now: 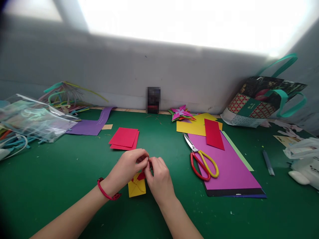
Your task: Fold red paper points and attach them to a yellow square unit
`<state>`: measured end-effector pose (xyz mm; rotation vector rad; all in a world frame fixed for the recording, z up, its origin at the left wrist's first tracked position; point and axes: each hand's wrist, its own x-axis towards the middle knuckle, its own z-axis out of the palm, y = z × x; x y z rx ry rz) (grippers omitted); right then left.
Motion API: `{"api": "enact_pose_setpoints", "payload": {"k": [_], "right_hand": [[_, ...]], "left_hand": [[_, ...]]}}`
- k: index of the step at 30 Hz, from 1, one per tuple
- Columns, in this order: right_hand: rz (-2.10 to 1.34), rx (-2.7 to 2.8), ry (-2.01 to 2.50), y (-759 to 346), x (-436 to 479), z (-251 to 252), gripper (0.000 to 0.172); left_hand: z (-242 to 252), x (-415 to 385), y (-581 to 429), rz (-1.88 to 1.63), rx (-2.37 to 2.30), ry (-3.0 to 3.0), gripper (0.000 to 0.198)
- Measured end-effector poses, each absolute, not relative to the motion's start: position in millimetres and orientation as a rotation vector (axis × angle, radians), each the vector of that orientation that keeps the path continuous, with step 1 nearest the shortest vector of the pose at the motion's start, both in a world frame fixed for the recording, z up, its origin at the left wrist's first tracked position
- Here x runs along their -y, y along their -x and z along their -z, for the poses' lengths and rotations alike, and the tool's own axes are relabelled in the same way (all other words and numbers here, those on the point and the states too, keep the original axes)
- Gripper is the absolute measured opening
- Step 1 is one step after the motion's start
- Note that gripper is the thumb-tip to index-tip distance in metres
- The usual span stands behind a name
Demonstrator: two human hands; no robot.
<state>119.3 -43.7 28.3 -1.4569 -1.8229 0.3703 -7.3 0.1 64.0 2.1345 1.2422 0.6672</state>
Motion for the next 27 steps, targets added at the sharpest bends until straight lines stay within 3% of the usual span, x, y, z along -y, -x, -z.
{"api": "enact_pose_setpoints", "payload": {"k": [10, 18, 27], "right_hand": [[-0.262, 1.891, 1.443, -118.5, 43.5, -28.3, 0.015], [-0.546, 1.632, 1.467, -122.0, 44.1, -31.9, 0.019], [-0.632, 1.579, 1.46, -125.8, 42.8, -33.8, 0.017]], "left_hand": [[-63.9, 0.8, 8.7, -0.671, -1.275, -2.095, 0.018], [-68.4, -9.7, 11.2, -0.715, -1.097, -1.92, 0.026], [-61.3, -17.1, 15.5, -0.762, -0.982, -1.728, 0.018]]}}
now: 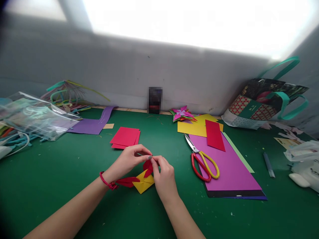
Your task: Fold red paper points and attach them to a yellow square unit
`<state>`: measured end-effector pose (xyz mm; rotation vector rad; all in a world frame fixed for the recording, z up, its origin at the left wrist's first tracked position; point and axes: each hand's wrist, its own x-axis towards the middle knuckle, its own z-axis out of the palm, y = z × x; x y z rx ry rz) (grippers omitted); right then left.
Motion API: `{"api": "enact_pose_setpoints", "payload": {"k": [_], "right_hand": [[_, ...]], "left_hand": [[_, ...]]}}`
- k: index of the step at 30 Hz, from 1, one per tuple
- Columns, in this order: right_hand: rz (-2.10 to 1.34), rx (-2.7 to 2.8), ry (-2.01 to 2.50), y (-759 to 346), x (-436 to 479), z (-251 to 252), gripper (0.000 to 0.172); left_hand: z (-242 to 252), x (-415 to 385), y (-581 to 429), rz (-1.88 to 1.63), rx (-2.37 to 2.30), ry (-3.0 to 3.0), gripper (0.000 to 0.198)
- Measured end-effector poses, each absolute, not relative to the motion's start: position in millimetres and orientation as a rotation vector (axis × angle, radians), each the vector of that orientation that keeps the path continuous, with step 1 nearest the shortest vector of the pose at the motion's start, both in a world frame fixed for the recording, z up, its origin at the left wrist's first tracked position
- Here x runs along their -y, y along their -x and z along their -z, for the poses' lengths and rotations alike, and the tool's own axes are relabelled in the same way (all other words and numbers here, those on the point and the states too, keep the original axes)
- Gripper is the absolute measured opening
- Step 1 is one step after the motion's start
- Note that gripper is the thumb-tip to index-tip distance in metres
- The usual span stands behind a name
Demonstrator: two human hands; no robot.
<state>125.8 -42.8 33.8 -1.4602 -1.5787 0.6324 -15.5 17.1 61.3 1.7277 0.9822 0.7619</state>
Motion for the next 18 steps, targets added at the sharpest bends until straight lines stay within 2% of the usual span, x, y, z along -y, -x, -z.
{"api": "enact_pose_setpoints", "payload": {"k": [18], "right_hand": [[-0.605, 1.567, 1.43, -122.1, 43.9, -35.2, 0.019]], "left_hand": [[-64.1, -17.0, 16.7, -0.758, -1.009, -1.706, 0.016]]}}
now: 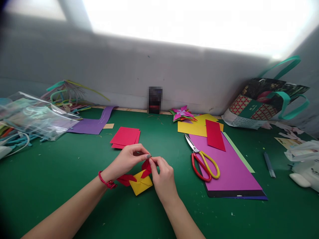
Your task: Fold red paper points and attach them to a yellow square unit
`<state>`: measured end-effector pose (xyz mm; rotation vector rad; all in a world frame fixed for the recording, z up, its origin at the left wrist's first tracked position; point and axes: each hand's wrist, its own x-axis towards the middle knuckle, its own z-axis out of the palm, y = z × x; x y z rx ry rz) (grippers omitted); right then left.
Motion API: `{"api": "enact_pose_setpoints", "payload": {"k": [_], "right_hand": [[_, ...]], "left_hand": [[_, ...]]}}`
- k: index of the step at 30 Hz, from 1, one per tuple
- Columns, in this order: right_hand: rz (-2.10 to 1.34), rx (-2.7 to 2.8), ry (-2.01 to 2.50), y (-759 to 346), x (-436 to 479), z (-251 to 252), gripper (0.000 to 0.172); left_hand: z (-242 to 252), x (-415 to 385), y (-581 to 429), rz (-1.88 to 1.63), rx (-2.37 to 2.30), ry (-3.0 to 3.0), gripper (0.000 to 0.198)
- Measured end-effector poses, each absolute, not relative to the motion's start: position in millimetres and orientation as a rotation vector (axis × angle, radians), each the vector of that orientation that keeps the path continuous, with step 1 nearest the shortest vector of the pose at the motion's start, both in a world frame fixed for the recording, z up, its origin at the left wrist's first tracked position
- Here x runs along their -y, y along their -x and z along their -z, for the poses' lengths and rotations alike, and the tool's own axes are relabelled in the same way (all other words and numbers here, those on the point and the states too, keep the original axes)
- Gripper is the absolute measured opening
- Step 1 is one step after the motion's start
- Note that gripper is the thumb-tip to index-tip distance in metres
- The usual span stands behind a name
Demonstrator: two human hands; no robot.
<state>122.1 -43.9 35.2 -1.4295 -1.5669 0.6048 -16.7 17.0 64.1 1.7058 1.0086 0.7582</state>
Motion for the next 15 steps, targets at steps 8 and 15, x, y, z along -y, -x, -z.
{"api": "enact_pose_setpoints", "payload": {"k": [8, 15], "right_hand": [[-0.871, 1.431, 1.345, -120.7, 43.1, -43.6, 0.016], [-1.011, 1.273, 1.376, -121.9, 42.0, -36.4, 0.018]], "left_hand": [[-64.5, -18.4, 18.2, -0.766, -0.978, -1.654, 0.016], [-63.2, -15.0, 13.5, -0.787, -1.023, -1.754, 0.012]]}}
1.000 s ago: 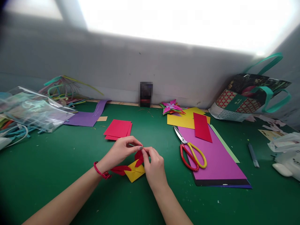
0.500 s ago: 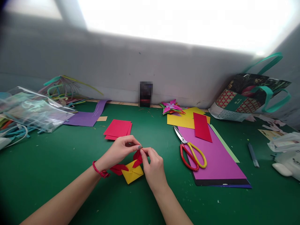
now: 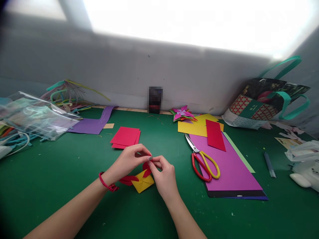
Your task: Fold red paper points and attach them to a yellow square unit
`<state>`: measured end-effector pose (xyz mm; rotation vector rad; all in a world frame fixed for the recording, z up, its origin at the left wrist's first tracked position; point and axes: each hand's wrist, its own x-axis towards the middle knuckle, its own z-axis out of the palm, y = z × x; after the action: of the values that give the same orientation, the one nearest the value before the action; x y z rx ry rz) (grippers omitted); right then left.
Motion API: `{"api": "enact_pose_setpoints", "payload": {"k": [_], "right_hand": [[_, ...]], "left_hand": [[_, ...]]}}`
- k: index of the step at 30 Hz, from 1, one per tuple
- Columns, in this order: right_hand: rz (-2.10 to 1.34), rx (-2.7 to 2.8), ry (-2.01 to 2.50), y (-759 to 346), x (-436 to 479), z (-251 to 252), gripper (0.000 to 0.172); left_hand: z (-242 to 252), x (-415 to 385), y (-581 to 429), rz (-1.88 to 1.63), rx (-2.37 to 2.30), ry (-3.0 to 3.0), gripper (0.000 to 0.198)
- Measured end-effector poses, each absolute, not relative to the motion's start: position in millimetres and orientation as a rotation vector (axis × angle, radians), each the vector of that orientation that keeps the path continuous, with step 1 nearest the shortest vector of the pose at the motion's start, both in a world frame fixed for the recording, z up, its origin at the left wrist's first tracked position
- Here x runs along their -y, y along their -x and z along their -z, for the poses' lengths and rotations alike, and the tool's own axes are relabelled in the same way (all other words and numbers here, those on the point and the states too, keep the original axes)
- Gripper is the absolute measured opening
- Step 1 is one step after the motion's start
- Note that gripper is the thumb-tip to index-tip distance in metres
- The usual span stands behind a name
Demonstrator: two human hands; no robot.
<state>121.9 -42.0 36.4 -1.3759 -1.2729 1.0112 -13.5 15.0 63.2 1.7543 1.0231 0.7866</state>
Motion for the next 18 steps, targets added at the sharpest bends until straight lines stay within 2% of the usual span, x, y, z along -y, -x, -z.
{"api": "enact_pose_setpoints", "payload": {"k": [11, 18], "right_hand": [[-1.125, 1.213, 1.305, -120.3, 40.9, -37.1, 0.019], [-0.917, 1.345, 1.408, -120.4, 43.4, -40.7, 0.023]], "left_hand": [[-67.5, -9.7, 11.6, -0.885, -1.07, -1.726, 0.007], [-68.1, -7.8, 8.2, -0.912, -1.015, -1.542, 0.016]]}}
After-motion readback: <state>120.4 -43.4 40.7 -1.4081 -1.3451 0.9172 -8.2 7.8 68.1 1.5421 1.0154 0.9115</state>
